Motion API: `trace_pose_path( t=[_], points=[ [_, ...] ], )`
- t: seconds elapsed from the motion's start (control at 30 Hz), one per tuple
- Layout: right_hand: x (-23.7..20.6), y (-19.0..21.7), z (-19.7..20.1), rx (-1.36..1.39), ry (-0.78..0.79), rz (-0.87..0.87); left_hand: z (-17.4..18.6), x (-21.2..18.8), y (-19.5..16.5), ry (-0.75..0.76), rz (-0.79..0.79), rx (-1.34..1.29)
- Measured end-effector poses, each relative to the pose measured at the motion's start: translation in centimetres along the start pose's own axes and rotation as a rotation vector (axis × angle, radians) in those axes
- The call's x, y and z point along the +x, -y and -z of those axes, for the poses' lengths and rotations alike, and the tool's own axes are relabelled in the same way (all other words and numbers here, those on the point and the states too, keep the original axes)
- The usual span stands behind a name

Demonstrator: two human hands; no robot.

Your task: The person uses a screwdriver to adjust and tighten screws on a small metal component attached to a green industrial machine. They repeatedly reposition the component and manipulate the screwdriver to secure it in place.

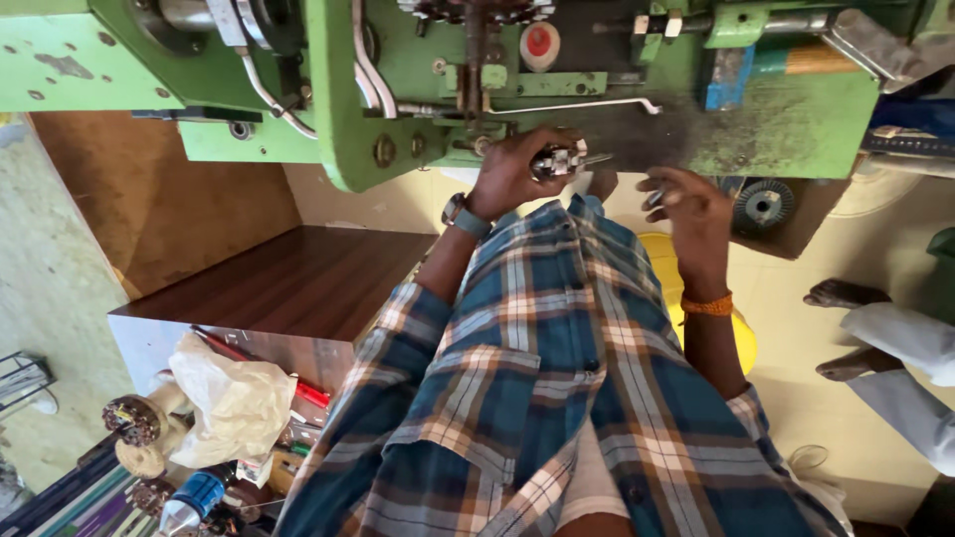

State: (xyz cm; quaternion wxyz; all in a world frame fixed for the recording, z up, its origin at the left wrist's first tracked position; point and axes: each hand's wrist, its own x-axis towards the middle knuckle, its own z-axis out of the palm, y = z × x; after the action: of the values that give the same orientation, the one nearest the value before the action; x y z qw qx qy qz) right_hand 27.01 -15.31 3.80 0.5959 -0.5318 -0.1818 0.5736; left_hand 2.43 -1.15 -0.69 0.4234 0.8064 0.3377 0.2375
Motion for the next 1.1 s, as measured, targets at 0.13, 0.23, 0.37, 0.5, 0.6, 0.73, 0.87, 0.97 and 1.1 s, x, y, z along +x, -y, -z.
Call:
trace_pose_path(
  t=[0.13,0.23,0.37,0.5,0.6,0.73,0.87,0.97,1.1],
  points=[
    [0.2,2.5,0.0,-0.331,-0.056,0.150,0.6,-0.3,-1.3,-0.026,-0.085,0.023],
    [2.0,2.9,0.1,-0.468,0.039,0.169,0.7,-0.5,-2.8,-0.035,0.095,0.087],
    [4.7,1.0,0.4,-0.846,0.199,0.305,1.3,0.4,-3.6,0.040,0.044,0.153],
    [6.8,-1.2,1.2,-0.986,0.293,0.391,1.5,2.0,-3.2,0.148,-0.024,0.184],
    [7.8,-1.7,1.6,-0.991,0.339,0.545,1.2,2.7,-2.9,0.202,-0.038,0.178],
    [8.7,-0.8,1.8,-1.014,0.442,0.498,0.6,2.9,-2.6,0.266,-0.001,0.191],
    [9.4,0.5,1.5,-1.084,0.515,0.515,0.5,3.2,-2.3,0.303,0.011,0.185],
    [9.6,1.0,1.3,-0.978,0.477,0.119,0.7,3.8,-2.1,0.357,-0.017,0.209],
    [10.0,1.7,2.4,-0.449,0.680,-0.303,0.7,4.1,-2.4,0.319,-0.031,0.212]
  ],
)
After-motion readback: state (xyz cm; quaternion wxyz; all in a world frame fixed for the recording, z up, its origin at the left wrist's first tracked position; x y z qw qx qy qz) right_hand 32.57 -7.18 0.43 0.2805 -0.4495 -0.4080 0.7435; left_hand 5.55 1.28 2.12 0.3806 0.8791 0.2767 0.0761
